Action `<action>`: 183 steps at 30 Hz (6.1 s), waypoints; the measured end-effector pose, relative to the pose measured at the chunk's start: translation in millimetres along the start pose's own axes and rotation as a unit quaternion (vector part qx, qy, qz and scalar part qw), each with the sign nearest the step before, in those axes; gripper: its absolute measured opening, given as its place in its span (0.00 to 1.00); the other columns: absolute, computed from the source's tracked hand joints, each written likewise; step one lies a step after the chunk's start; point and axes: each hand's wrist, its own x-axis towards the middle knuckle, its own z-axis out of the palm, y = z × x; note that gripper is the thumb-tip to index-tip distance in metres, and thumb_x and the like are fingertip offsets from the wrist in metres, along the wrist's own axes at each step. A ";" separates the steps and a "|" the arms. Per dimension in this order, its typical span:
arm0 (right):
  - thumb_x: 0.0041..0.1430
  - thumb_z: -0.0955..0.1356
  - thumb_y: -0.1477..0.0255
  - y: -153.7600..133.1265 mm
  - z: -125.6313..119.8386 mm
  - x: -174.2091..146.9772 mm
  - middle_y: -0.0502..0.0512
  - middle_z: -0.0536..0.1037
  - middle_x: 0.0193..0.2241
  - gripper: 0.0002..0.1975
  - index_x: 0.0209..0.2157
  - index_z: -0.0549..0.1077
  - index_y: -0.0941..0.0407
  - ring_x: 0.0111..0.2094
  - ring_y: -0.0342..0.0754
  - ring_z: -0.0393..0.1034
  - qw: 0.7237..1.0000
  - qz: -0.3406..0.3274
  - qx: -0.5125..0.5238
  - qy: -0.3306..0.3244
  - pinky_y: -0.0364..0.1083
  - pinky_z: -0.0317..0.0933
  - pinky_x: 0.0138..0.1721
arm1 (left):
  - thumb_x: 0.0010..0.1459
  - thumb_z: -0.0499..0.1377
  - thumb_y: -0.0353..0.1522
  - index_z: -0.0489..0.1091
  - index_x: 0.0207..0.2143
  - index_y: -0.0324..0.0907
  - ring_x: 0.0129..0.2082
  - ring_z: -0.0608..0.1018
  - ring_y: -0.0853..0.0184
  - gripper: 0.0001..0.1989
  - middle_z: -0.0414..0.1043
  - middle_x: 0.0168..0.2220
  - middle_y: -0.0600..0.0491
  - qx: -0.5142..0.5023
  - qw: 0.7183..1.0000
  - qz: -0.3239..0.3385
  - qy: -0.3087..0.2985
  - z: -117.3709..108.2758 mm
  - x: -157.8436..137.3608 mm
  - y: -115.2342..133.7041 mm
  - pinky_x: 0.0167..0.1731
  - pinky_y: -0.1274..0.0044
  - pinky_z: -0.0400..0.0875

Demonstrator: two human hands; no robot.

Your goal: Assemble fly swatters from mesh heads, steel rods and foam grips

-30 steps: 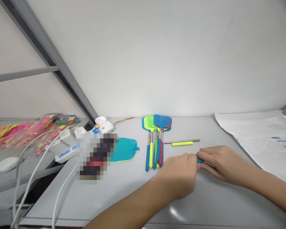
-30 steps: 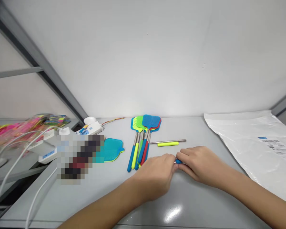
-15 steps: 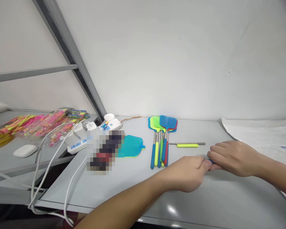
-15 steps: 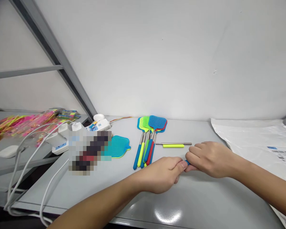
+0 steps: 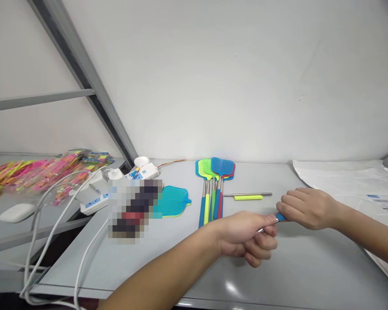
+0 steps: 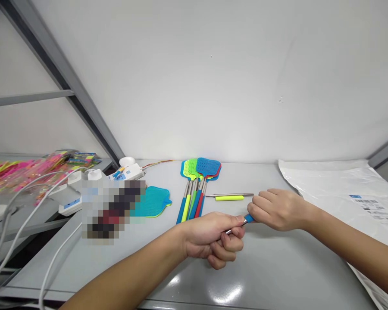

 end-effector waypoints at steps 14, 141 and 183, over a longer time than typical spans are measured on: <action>0.65 0.62 0.75 -6.7 5.5 -10.0 0.44 0.63 0.19 0.06 0.32 0.65 0.54 0.21 0.42 0.55 1.000 0.026 -0.007 -0.015 0.45 0.46 0.24 | 0.63 0.50 0.44 0.53 0.27 0.45 0.16 0.44 0.74 0.16 0.38 0.20 0.62 -0.036 0.999 -0.029 0.002 -5.0 7.9 -1.1 0.11 0.86 0.50; 0.64 0.62 0.74 -56.2 50.8 26.0 0.58 0.70 0.38 0.13 0.50 0.65 0.52 0.38 0.52 0.66 0.893 0.417 0.141 0.092 0.52 0.59 0.40 | 0.62 0.51 0.25 0.64 0.51 0.42 0.42 0.68 0.58 0.16 0.70 0.43 0.47 0.814 0.315 0.177 0.454 -44.5 -41.6 4.8 0.36 0.69 0.65; 0.63 0.63 0.67 27.2 71.5 36.4 0.51 0.77 0.34 0.13 0.32 0.79 0.49 0.36 0.48 0.69 0.850 0.393 0.311 -0.165 0.50 0.52 0.42 | 0.65 0.50 0.31 0.68 0.40 0.43 0.41 0.69 0.61 0.08 0.73 0.39 0.51 0.715 0.342 0.247 0.558 -55.3 -48.2 12.9 0.40 0.70 0.61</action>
